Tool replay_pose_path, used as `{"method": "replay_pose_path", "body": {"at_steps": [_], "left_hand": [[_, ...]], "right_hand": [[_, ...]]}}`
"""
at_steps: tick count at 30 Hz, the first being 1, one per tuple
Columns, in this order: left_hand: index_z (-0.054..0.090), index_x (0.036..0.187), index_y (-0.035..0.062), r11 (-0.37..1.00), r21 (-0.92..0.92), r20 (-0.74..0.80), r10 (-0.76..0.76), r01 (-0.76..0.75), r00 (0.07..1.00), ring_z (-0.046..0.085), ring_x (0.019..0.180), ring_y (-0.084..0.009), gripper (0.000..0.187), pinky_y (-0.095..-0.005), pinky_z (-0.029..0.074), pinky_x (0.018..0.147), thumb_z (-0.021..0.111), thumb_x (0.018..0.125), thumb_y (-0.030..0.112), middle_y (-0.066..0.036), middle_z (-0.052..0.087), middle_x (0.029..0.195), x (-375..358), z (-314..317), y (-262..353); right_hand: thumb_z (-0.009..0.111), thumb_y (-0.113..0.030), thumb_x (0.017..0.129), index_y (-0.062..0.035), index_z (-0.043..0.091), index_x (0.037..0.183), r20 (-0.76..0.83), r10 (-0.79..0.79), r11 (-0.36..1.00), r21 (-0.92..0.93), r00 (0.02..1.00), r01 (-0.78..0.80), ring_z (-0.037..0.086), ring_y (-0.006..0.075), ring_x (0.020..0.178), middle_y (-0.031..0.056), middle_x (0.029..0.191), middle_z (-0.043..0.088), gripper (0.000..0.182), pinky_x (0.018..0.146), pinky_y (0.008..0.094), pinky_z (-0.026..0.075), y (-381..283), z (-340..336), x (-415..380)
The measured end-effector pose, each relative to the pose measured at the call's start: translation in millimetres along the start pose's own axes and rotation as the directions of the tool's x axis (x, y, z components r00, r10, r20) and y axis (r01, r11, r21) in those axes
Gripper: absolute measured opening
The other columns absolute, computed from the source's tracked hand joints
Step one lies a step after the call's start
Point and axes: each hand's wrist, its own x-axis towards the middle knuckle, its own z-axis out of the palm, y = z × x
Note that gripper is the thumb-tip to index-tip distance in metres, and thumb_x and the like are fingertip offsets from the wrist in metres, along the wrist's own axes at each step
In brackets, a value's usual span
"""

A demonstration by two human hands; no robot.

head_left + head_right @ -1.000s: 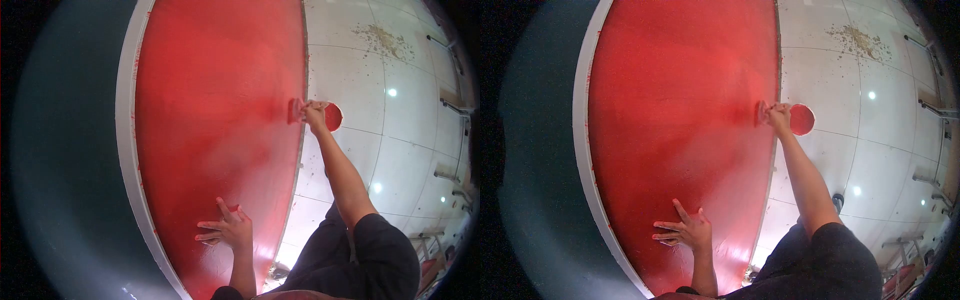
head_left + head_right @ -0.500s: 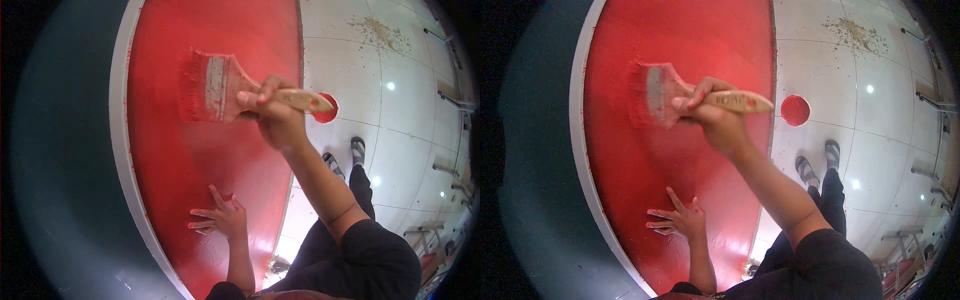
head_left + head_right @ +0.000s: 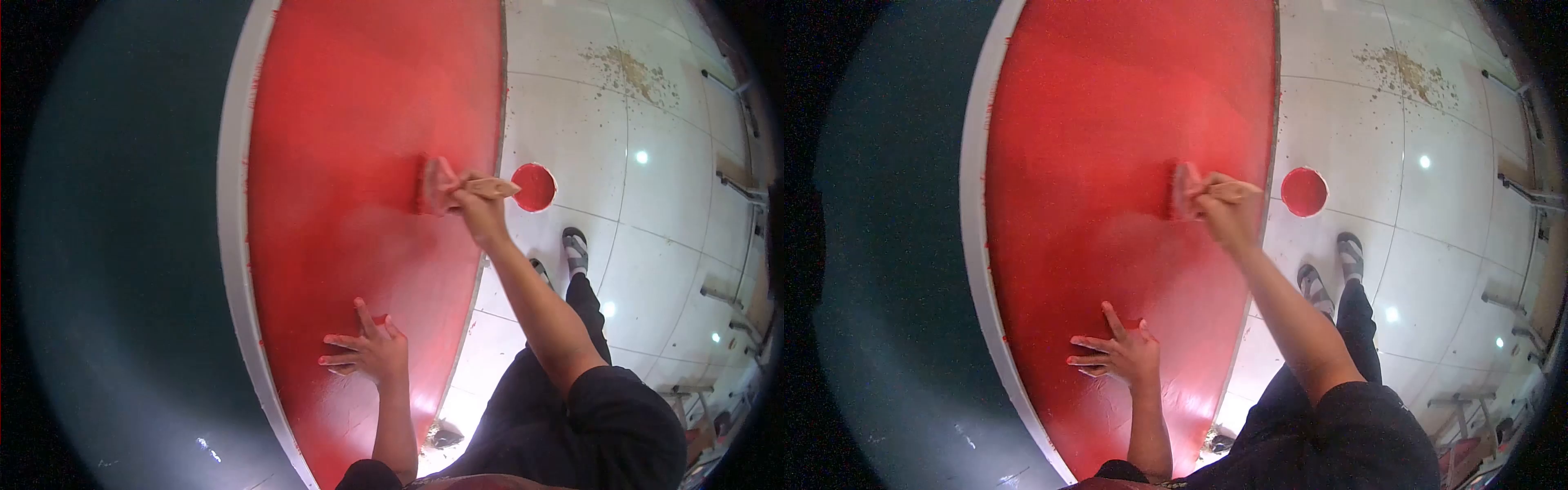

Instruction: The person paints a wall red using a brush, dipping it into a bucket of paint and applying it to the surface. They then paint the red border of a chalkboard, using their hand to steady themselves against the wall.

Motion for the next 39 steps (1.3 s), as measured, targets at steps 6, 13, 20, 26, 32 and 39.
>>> {"method": "replay_pose_path", "body": {"at_steps": [6, 13, 20, 26, 32, 39], "left_hand": [[0.010, 0.149, 0.0444, 1.000, -0.001, -0.007, 0.023, -0.023, 1.000, -0.010, 0.125, -0.0735, 0.097, -0.0847, 0.021, 0.084, 0.071, 0.074, 0.047, -0.034, -0.028, 0.146, -3, 9, -5], [0.013, 0.149, 0.0448, 0.998, 0.039, -0.032, 0.051, -0.050, 0.998, -0.012, 0.122, -0.0756, 0.090, -0.0844, 0.026, 0.078, 0.067, 0.077, 0.050, -0.035, -0.029, 0.145, -3, 10, -6], [0.017, 0.148, 0.0445, 0.997, 0.062, -0.004, 0.044, -0.043, 0.999, -0.005, 0.118, -0.0796, 0.086, -0.0842, 0.028, 0.076, 0.064, 0.078, 0.053, -0.037, -0.026, 0.145, -5, 15, -6], [0.017, 0.149, 0.0443, 0.997, 0.063, -0.055, 0.053, -0.049, 0.997, 0.000, 0.118, -0.0798, 0.083, -0.0832, 0.029, 0.076, 0.062, 0.079, 0.053, -0.039, -0.020, 0.146, -5, 14, -6], [0.006, 0.149, 0.0448, 1.000, 0.021, -0.032, 0.018, -0.017, 0.999, -0.009, 0.121, -0.0772, 0.096, -0.0868, 0.018, 0.081, 0.069, 0.076, 0.049, -0.037, -0.025, 0.146, -5, 13, -1], [0.016, 0.149, 0.0443, 0.993, 0.096, -0.096, 0.075, -0.066, 0.993, -0.012, 0.123, -0.0750, 0.087, -0.0859, 0.023, 0.077, 0.064, 0.077, 0.055, -0.038, -0.022, 0.146, -3, 15, -5]], "right_hand": [[0.064, 0.007, 0.082, -0.0052, 0.051, 0.072, 0.222, -0.424, 0.872, 0.362, 0.878, 0.329, 0.068, 0.0226, 0.073, 0.0137, 0.079, 0.065, 0.020, 0.066, 0.0364, 0.060, -118, 89, -31], [0.062, 0.009, 0.081, -0.0091, 0.049, 0.074, -0.068, 0.270, 0.825, 0.531, 0.960, -0.194, 0.068, 0.0274, 0.074, 0.0111, 0.077, 0.062, 0.023, 0.071, 0.0458, 0.060, -65, 47, -17], [0.059, -0.001, 0.083, -0.0091, 0.056, 0.065, 0.277, -0.612, 0.660, -0.337, 0.741, 0.671, 0.064, 0.0320, 0.109, 0.0201, 0.116, 0.065, 0.021, 0.090, 0.0380, 0.052, -77, 55, -35], [0.071, -0.008, 0.067, -0.0126, 0.046, 0.053, 0.723, -0.678, -0.209, -0.013, -0.135, 0.978, 0.066, 0.0280, 0.106, 0.0129, 0.115, 0.067, 0.029, 0.096, 0.0470, 0.051, -118, 61, 14], [0.066, -0.017, 0.072, -0.0157, 0.051, 0.053, 0.758, -0.520, -0.320, 0.254, -0.393, 0.913, 0.057, 0.0265, 0.120, 0.0069, 0.132, 0.058, 0.025, 0.105, 0.0501, 0.042, -127, 67, 49], [0.069, -0.020, 0.074, -0.0138, 0.058, 0.057, 0.807, -0.374, -0.214, 0.405, -0.457, 0.889, 0.054, 0.0249, 0.124, 0.0043, 0.134, 0.056, 0.020, 0.106, 0.0502, 0.041, -141, 91, 68]]}}
